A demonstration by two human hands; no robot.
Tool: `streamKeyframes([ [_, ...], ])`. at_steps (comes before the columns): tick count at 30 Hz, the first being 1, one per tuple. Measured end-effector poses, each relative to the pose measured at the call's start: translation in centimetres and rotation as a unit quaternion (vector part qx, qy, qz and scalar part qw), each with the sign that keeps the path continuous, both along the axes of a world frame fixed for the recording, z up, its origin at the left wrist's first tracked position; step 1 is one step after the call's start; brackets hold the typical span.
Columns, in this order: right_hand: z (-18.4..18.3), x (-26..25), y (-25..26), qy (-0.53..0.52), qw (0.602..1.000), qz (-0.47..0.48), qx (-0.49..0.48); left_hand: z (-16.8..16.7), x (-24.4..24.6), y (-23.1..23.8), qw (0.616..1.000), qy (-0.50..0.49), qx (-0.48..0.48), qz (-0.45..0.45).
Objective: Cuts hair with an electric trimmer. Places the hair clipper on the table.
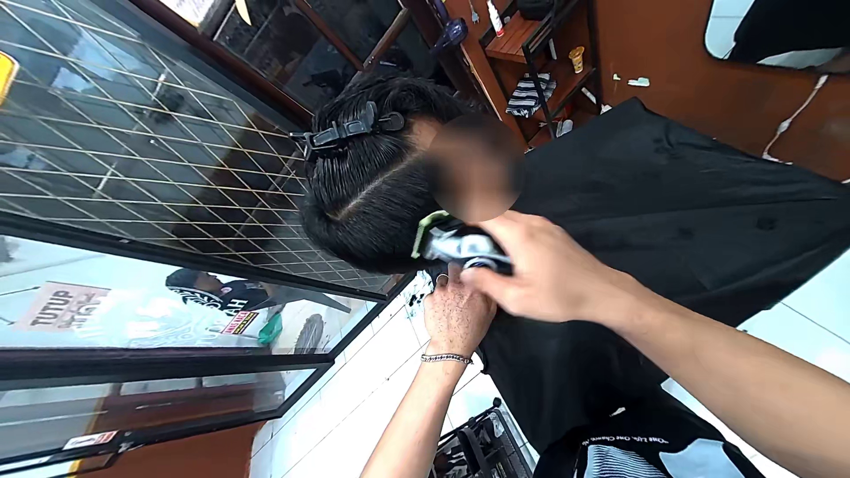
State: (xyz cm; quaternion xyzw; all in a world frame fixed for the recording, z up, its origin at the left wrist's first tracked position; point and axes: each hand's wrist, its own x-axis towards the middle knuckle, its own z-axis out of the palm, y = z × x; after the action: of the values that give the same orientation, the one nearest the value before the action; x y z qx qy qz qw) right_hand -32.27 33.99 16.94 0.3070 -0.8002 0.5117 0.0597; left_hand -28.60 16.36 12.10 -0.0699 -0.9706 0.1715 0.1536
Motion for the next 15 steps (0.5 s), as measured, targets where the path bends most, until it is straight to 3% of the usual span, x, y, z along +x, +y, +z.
streamKeyframes([
  [2,-1.8,-0.9,1.4,-0.063,0.996,-0.018,-0.060,-0.4,-0.1,-0.5,0.999,0.034,0.026,-0.024],
  [5,-3.0,-2.0,2.1,-0.116,0.992,-0.044,-0.031,-0.1,-0.1,-0.8,0.999,0.026,0.032,-0.004],
  [12,-1.6,-1.9,0.4,-0.132,0.990,-0.041,0.000,-0.2,-0.3,-0.7,0.999,0.035,0.022,0.000],
  [15,-1.5,-1.7,-0.3,-0.091,0.994,-0.038,-0.036,-0.2,-0.3,-0.7,1.000,0.020,0.016,0.005],
])
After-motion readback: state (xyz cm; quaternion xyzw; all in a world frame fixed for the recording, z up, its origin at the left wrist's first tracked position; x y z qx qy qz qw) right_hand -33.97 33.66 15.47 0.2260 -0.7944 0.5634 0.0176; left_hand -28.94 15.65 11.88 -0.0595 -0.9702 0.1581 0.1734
